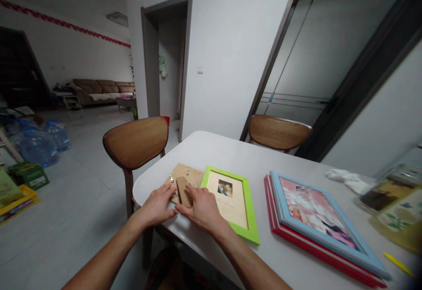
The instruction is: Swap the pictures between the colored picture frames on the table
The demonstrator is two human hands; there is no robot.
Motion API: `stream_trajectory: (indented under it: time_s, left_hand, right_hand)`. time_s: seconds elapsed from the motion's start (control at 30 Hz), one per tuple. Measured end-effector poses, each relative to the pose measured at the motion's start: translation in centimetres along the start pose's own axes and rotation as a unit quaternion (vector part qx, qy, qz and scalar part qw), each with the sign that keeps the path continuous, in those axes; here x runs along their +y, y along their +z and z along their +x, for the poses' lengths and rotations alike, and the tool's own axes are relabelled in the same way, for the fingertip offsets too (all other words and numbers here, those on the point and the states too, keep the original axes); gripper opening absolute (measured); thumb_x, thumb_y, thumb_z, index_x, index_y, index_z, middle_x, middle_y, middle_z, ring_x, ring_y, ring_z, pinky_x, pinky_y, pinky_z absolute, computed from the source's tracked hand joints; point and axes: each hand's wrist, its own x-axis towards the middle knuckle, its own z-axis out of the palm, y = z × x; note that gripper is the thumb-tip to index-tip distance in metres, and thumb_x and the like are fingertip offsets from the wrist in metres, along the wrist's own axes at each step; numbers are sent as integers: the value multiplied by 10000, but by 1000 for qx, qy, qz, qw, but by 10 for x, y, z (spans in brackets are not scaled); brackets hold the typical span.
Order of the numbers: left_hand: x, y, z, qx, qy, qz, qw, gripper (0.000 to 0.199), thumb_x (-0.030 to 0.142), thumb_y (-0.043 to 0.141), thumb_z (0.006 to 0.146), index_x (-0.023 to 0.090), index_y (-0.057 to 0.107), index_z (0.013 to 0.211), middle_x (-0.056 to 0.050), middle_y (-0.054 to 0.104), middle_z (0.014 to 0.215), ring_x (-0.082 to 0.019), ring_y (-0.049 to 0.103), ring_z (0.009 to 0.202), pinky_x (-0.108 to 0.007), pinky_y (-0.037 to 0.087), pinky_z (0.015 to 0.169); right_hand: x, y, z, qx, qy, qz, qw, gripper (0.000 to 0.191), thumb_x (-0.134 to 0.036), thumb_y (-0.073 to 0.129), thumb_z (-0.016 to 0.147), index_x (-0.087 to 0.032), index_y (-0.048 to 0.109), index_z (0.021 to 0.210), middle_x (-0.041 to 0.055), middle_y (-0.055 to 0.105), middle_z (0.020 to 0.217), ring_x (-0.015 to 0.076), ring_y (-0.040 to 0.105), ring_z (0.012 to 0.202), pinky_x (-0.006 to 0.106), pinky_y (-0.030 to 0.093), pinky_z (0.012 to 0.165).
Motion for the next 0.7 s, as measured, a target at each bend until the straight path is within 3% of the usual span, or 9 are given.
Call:
stream_trajectory:
  time_s: [0.1, 0.23, 0.37, 0.5, 0.6, 0.7]
  left_hand:
    - [-7, 7, -5, 11, -26, 10, 1000, 581, 326, 573, 660, 160, 393, 1187, -131, 355, 1302, -259, 280, 1214, -410, 247, 973]
    - [-13, 13, -4, 60, -33, -2, 998, 580, 340, 604, 646, 148, 414, 1159, -137, 351, 1303, -269, 280, 1214, -405, 252, 984]
    - [-11, -1, 1, 157, 3, -9, 987, 463, 248, 560, 699, 169, 425, 1135, -98, 371, 1297, -228, 303, 1208, -391, 278, 993]
    - [11, -19, 10, 230, 40, -35, 972, 388, 246, 513, 753, 173, 429, 1126, -95, 397, 1279, -192, 341, 1190, -356, 297, 996]
    - [38, -14, 17, 206, 64, -64, 974, 411, 205, 547, 726, 140, 438, 1117, -128, 418, 1258, -200, 377, 1166, -340, 314, 988]
    - [66, 5, 21, 145, 84, -101, 981, 450, 180, 581, 690, 136, 440, 1115, -140, 419, 1255, -221, 387, 1156, -364, 331, 972]
  right_hand:
    - [-8, 11, 3, -3, -7, -31, 999, 508, -452, 509, 671, -207, 465, 1113, 95, 578, 932, 239, 479, 894, 348, 304, 743]
    - [0, 15, 6, 33, -16, -8, 999, 341, -310, 432, 748, -211, 514, 1065, 67, 579, 860, 190, 498, 817, 297, 325, 714]
    - [10, -5, 5, 99, -34, 96, 990, 347, -261, 432, 749, -201, 533, 1075, 64, 576, 919, 170, 498, 846, 279, 358, 757]
    - [22, -36, -5, 154, -35, 161, 974, 366, -258, 435, 734, -188, 549, 1074, 71, 559, 1012, 175, 481, 933, 307, 357, 836]
    - [42, -55, -20, 150, -1, 170, 974, 358, -268, 442, 713, -203, 574, 1040, 62, 566, 1019, 179, 491, 946, 321, 361, 853]
    - [69, -67, -39, 123, 40, 164, 978, 352, -284, 451, 694, -206, 594, 1007, 59, 577, 1006, 184, 501, 946, 320, 369, 855]
